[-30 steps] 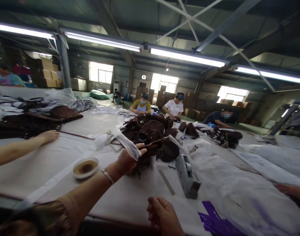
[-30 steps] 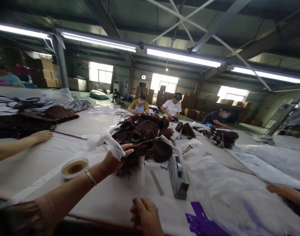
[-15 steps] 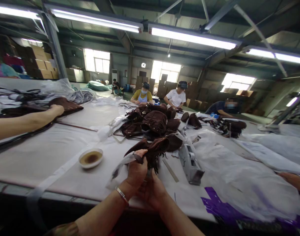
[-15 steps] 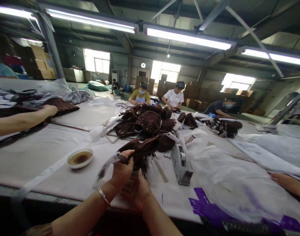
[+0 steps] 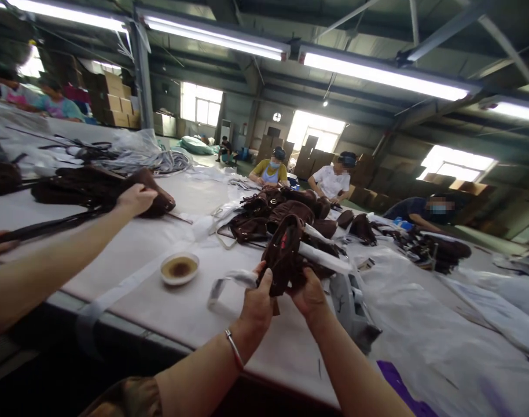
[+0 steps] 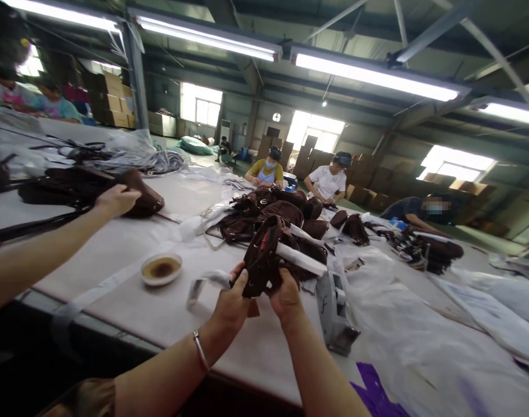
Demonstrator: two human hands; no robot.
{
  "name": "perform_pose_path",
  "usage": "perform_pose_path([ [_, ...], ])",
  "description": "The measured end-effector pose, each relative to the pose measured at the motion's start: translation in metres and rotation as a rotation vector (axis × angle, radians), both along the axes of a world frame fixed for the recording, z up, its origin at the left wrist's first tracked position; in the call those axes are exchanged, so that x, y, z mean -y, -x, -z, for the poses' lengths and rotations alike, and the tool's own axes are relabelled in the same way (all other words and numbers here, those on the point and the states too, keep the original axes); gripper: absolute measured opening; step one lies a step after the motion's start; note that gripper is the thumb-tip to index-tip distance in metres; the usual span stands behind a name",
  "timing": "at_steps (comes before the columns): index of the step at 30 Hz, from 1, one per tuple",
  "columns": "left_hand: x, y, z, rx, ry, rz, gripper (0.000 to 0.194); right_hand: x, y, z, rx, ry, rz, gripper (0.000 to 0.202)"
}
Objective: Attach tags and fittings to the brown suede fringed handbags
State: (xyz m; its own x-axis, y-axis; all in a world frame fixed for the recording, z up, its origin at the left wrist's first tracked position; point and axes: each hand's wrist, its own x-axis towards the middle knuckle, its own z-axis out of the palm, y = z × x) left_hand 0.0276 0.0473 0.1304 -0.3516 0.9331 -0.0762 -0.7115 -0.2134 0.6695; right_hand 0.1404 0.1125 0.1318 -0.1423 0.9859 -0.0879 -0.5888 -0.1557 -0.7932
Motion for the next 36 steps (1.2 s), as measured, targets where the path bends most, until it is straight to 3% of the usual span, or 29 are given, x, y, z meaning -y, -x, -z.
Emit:
perform_pose_path([
  [4, -0.004, -0.009, 0.011, 0.357, 0.041, 0.151, 0.036, -0.024, -0.004, -0.033, 0.322, -0.265, -0.035, 0.058],
  [7, -0.009, -0.017, 0.025, 0.460, 0.157, 0.215, 0.026, -0.035, 0.006, -0.036, 0.599, -0.415, -0.207, 0.068],
  [10, -0.001, -0.024, 0.044, 0.194, 0.297, 0.327, 0.017, -0.037, 0.018, -0.014, 0.895, -0.485, -0.347, 0.066],
  [12, 0.016, -0.022, 0.054, 0.013, 0.357, 0.409, 0.012, -0.032, 0.020, 0.007, 1.048, -0.545, -0.313, 0.058],
  [16, 0.063, 0.017, 0.054, -0.251, 0.349, 0.540, 0.036, -0.004, -0.008, 0.034, 1.177, -0.740, 0.070, 0.035],
  [17, 0.072, 0.034, 0.050, -0.374, 0.304, 0.557, 0.033, 0.007, -0.018, 0.039, 1.200, -0.767, 0.167, 0.032],
  [18, 0.080, 0.052, 0.046, -0.676, 0.181, 0.567, 0.027, 0.020, -0.029, 0.044, 1.226, -0.777, 0.233, 0.030],
  [20, 0.086, 0.088, 0.039, -1.197, -0.006, 0.412, 0.018, 0.050, -0.044, 0.055, 1.276, -0.767, 0.264, 0.026],
  [23, 0.075, 0.131, 0.041, -1.626, -0.092, 0.114, 0.031, 0.096, -0.045, 0.072, 1.324, -0.791, 0.157, 0.024],
  [25, 0.062, 0.146, 0.049, -1.859, -0.063, 0.078, 0.039, 0.120, -0.032, 0.078, 1.373, -0.888, 0.061, 0.028],
  [27, 0.051, 0.150, 0.055, -2.055, -0.021, 0.167, 0.039, 0.134, -0.017, 0.076, 1.446, -1.006, -0.072, 0.033],
  [29, 0.045, 0.146, 0.052, -2.174, 0.039, 0.294, 0.026, 0.136, -0.006, 0.068, 1.523, -1.070, -0.209, 0.039],
  [31, 0.046, 0.138, 0.042, -2.201, 0.115, 0.395, 0.016, 0.131, -0.006, 0.060, 1.589, -1.066, -0.280, 0.030],
  [33, 0.051, 0.131, 0.027, -2.140, 0.192, 0.495, 0.013, 0.123, -0.018, 0.054, 1.680, -1.027, -0.274, 0.015],
  [36, 0.063, 0.121, 0.009, -1.942, 0.245, 0.677, 0.013, 0.113, -0.045, 0.051, 1.856, -0.916, -0.158, 0.024],
])
